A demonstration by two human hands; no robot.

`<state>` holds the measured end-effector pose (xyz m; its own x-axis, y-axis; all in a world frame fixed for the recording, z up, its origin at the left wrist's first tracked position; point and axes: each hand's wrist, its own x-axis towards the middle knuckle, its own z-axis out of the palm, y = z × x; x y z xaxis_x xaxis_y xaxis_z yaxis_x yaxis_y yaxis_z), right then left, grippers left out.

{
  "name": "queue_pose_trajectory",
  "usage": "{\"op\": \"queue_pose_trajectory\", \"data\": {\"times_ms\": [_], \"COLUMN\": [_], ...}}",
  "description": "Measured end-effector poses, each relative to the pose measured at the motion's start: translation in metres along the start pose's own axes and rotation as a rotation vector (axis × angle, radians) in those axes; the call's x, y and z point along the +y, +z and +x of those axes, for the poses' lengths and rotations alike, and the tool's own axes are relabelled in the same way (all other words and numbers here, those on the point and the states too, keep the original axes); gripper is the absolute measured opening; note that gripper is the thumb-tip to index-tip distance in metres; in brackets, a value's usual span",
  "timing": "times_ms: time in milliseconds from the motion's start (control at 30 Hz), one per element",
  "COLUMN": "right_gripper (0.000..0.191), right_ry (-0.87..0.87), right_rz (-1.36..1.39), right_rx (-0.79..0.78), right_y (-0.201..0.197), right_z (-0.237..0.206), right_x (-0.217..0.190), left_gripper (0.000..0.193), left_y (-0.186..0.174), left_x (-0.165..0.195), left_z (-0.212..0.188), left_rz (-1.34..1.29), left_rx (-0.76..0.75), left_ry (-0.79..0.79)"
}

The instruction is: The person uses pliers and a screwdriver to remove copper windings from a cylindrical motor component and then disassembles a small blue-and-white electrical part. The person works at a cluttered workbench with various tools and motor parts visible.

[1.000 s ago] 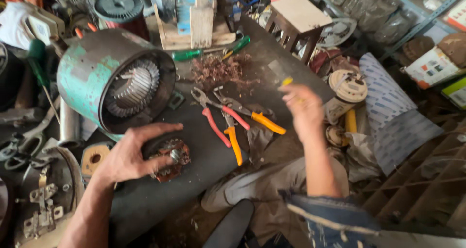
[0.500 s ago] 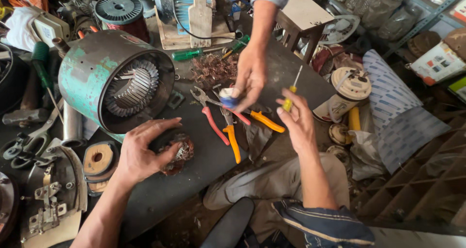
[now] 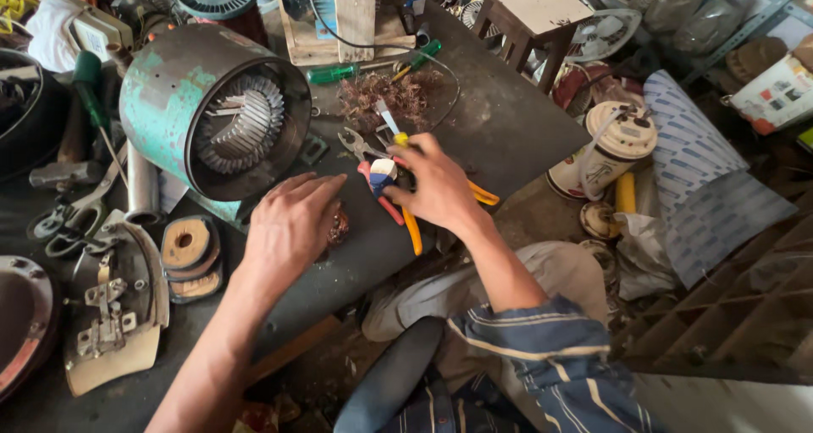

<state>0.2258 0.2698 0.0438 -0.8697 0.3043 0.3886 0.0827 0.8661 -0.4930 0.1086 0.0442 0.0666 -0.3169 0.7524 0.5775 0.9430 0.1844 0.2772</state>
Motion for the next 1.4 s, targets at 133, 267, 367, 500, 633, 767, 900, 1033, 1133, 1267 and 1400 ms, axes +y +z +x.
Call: {"op": "queue_pose_trajectory", "data": {"times_ms": [133, 267, 367, 500, 633, 767, 900, 1033, 1133, 1267, 1400], "right_gripper": [0.065, 0.050, 0.048, 0.052, 0.050, 0.050, 0.058, 0.064, 0.068, 0.074, 0.076], "right_ry": [-0.038, -0.076, -0.088, -0.042, -0.059, -0.061, -0.008, -0.051, -0.101, -0.138, -0.121], "right_rz": [-0.262, -0.200, -0.086, 0.173, 0.616, 0.998, 1.042, 0.778, 0.414, 0.202, 0.335], "right_rx": [-0.050, -0.002, 0.021, 0.073, 0.164, 0.259, 0.264, 0.143, 0.092, 0.037, 0.070], "right_y": [0.012, 0.018, 0.018, 0.004, -0.020, -0.040, -0.052, -0.058, -0.052, -0.029, -0.015], "right_z": [0.011, 0.015, 0.011, -0.002, -0.031, -0.066, -0.083, -0.081, -0.073, -0.056, -0.049], "right_x": [-0.013, -0.002, 0.009, 0.025, 0.047, 0.067, 0.067, 0.044, 0.021, 0.000, 0.000], "left_gripper": [0.050, 0.052, 0.052, 0.048, 0.048, 0.045, 0.045, 0.048, 0.061, 0.076, 0.080], "left_y": [0.010, 0.014, 0.016, 0.020, 0.022, 0.022, 0.027, 0.034, 0.042, 0.057, 0.066], "left_x": [0.020, 0.029, 0.031, 0.029, 0.014, -0.002, 0.001, 0.021, 0.041, 0.061, 0.053], "left_z": [0.001, 0.006, 0.008, 0.006, 0.006, 0.006, 0.011, 0.021, 0.020, 0.018, 0.027], "left_rz": [0.230, 0.233, 0.225, 0.360, 0.263, 0.214, 0.255, 0.309, -0.103, -0.378, -0.284], "left_rx": [-0.016, -0.030, -0.024, -0.056, -0.097, 0.098, 0.088, 0.141, 0.096, -0.004, -0.031], "left_ry": [0.021, 0.039, 0.044, 0.005, -0.071, -0.064, -0.101, 0.078, 0.140, 0.028, 0.085]}}
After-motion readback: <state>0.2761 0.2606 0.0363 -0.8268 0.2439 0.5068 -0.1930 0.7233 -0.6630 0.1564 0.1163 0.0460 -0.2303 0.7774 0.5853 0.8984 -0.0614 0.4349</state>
